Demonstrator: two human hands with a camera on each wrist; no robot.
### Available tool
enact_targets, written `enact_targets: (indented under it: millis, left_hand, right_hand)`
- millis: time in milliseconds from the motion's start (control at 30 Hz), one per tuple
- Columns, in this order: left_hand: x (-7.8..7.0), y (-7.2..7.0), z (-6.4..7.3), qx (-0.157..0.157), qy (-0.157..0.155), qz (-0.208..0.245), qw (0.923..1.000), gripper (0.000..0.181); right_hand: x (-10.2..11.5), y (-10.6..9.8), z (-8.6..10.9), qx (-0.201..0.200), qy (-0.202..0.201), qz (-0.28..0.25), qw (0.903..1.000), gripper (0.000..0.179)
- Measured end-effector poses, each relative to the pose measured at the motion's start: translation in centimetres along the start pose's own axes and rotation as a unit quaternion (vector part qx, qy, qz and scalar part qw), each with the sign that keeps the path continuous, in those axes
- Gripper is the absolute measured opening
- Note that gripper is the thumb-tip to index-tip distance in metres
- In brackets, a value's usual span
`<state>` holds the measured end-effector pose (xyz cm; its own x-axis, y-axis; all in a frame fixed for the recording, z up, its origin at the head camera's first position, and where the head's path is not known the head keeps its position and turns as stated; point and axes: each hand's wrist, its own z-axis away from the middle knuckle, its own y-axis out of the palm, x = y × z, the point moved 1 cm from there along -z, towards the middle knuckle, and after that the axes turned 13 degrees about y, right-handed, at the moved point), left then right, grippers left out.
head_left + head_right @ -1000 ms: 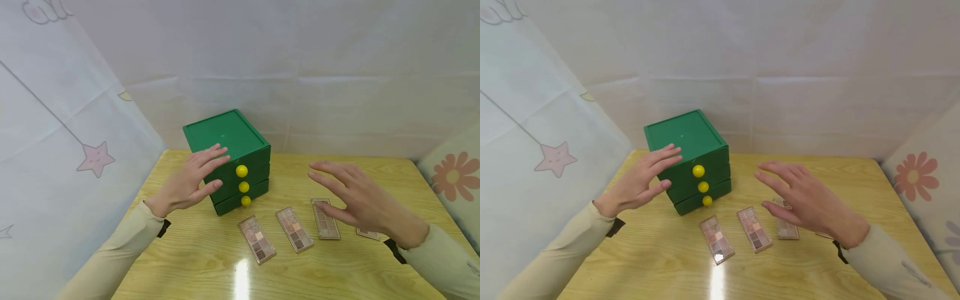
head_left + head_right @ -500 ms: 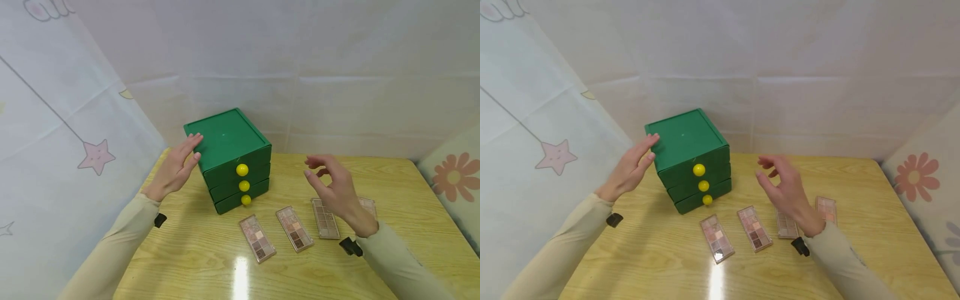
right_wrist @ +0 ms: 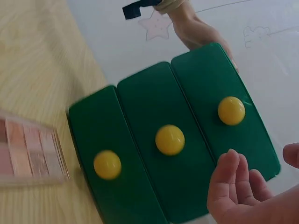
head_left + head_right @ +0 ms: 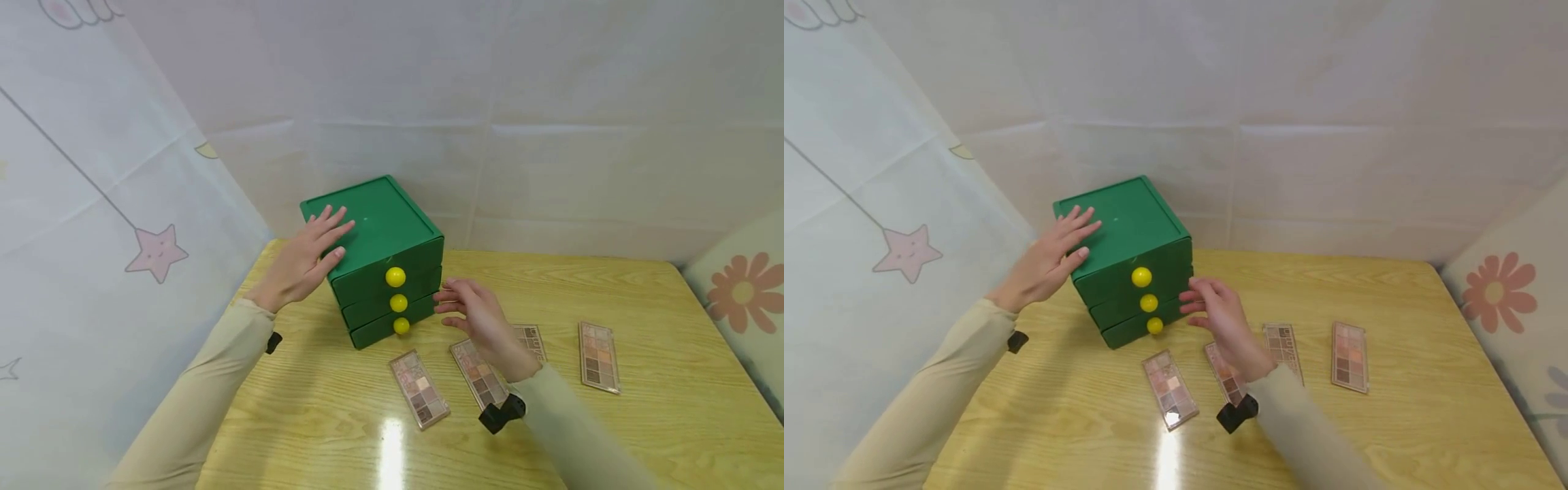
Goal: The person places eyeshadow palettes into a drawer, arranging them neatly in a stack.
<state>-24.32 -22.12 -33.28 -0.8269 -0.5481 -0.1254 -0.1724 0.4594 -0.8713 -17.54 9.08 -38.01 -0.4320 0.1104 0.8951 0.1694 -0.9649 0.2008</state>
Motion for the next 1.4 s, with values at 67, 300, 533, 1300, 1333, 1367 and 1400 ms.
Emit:
enact_targets:
  millis: [67,300,533,1300,1333,1367,1400]
  left_hand:
    - [0.1,0.1,-0.1,0.013,0.002,0.001,0.9999,0.05]
    - [0.1,0.1,-0.2,0.047,-0.008,0.009,0.9988,0.046]
    - [0.0,0.1,-0.2,0.055,-0.01,0.007,0.9984,0.046]
    - [-0.2,0.9,-0.9,0.048,-0.011,0.006,0.9988,0.045]
    - [-0.2,0.9,-0.9,0.047,-0.01,0.006,0.9988,0.045]
    - [-0.2,0.9,-0.9,0.047,-0.01,0.007,0.9988,0.045]
    - [-0.2,0.9,-0.9,0.047,-0.01,0.006,0.9988,0.046]
  right_hand:
    - [-0.3,0.8,-0.5,0.024,0.023,-0.026,0.9991,0.042]
    - [-0.4,2.8,-1.5,0.064,0.057,-0.055,0.9947,0.05]
    - [0.0,4.0,-2.2,0.088,0.08,-0.042,0.9921,0.054]
    - [1.1,5.7,-3.3,0.027,0.046,0.066,0.9964,0.052]
    - [1.2,5.7,-3.3,0.025,0.045,0.067,0.9964,0.052]
    - [1.2,5.8,-3.3,0.023,0.045,0.068,0.9964,0.051]
    - [1.1,5.7,-3.4,0.022,0.043,0.067,0.9966,0.052]
